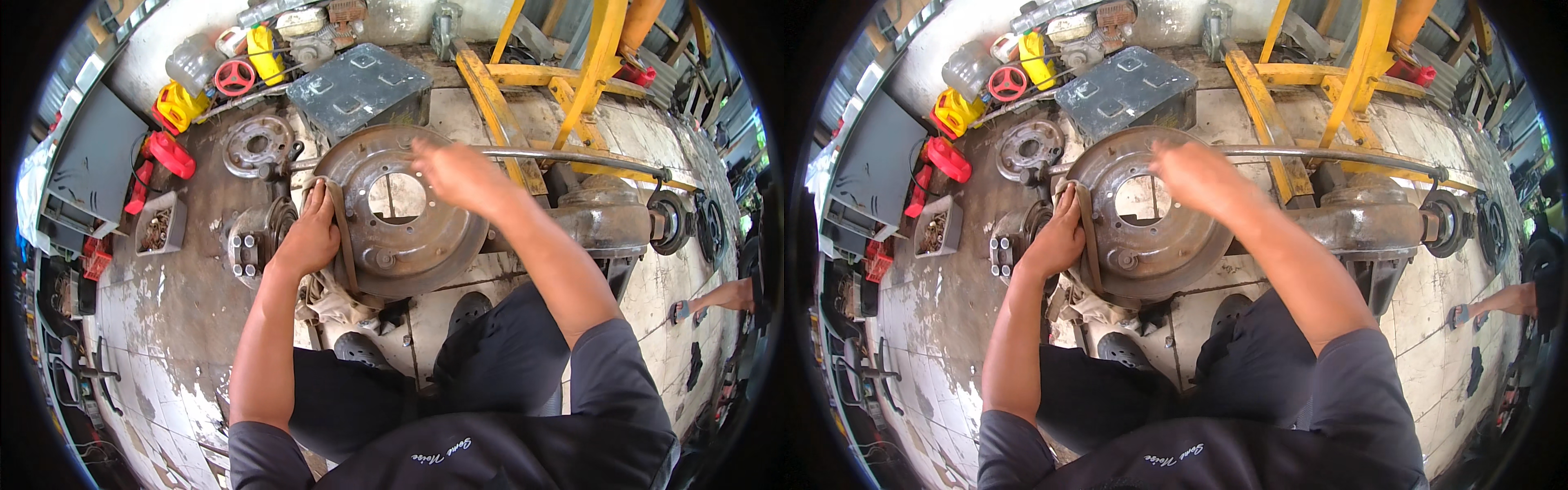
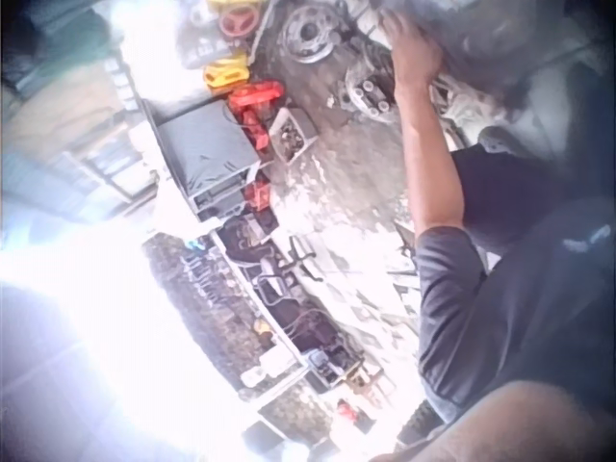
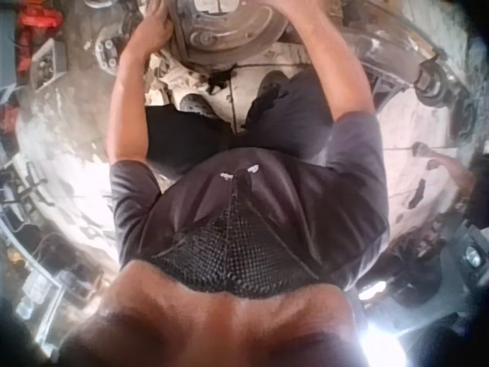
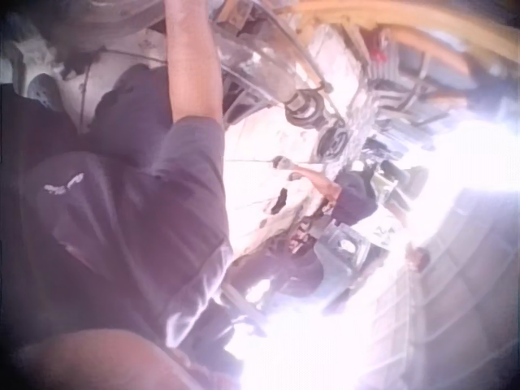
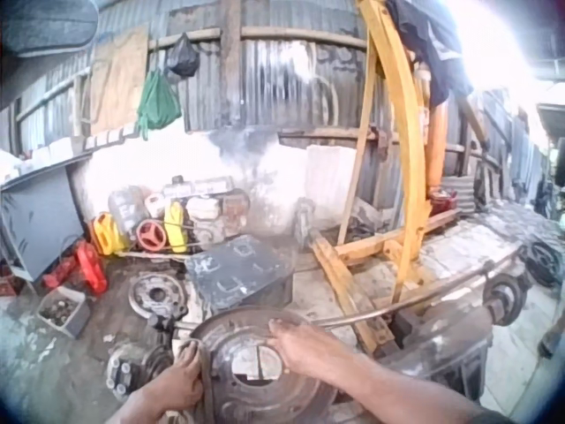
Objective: The person wipes the surface of a large circular metal part with a cloth, repeatedly rubbing the same area. The person holds the part steady with one hand while cleaning with the other.
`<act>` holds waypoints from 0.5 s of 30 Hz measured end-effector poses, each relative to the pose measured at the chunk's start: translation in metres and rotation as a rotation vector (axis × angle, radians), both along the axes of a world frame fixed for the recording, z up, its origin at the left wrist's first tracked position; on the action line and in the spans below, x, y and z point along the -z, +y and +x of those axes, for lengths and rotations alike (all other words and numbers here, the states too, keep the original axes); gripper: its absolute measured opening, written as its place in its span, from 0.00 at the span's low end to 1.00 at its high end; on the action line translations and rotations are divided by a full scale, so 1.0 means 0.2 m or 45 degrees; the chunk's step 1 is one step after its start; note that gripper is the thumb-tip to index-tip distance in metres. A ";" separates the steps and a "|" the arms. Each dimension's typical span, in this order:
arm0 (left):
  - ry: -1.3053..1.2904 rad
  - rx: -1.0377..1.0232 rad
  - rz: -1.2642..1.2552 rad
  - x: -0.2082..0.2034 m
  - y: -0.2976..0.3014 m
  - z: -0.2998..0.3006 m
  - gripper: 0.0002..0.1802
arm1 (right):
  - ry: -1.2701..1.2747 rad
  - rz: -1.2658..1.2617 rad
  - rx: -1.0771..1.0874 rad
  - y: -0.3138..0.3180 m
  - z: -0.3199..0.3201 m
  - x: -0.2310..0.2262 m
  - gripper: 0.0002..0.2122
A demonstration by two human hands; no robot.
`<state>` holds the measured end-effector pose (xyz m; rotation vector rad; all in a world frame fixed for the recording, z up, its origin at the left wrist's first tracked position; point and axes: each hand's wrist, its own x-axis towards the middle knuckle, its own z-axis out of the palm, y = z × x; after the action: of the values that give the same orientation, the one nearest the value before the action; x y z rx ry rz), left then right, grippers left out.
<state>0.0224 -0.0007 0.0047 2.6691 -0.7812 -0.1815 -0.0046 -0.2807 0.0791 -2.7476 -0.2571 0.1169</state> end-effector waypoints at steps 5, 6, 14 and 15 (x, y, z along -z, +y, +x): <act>0.037 -0.034 0.038 -0.03 -0.01 -0.01 0.36 | -0.327 0.106 0.051 -0.21 0.02 0.04 0.18; 0.045 -0.037 0.042 -0.04 -0.02 -0.01 0.36 | -0.264 0.021 -0.004 -0.24 0.04 0.11 0.19; 0.067 -0.043 0.038 -0.01 -0.02 -0.01 0.36 | 0.396 -0.294 -0.243 -0.31 -0.01 0.19 0.36; 0.066 -0.044 0.044 -0.01 -0.02 -0.01 0.36 | 0.345 -0.295 -0.247 -0.30 0.00 0.22 0.37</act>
<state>0.0206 -0.0042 0.0068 2.6971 -0.7213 -0.2566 -0.0051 -0.3401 0.0358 -2.8826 -0.4584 0.6007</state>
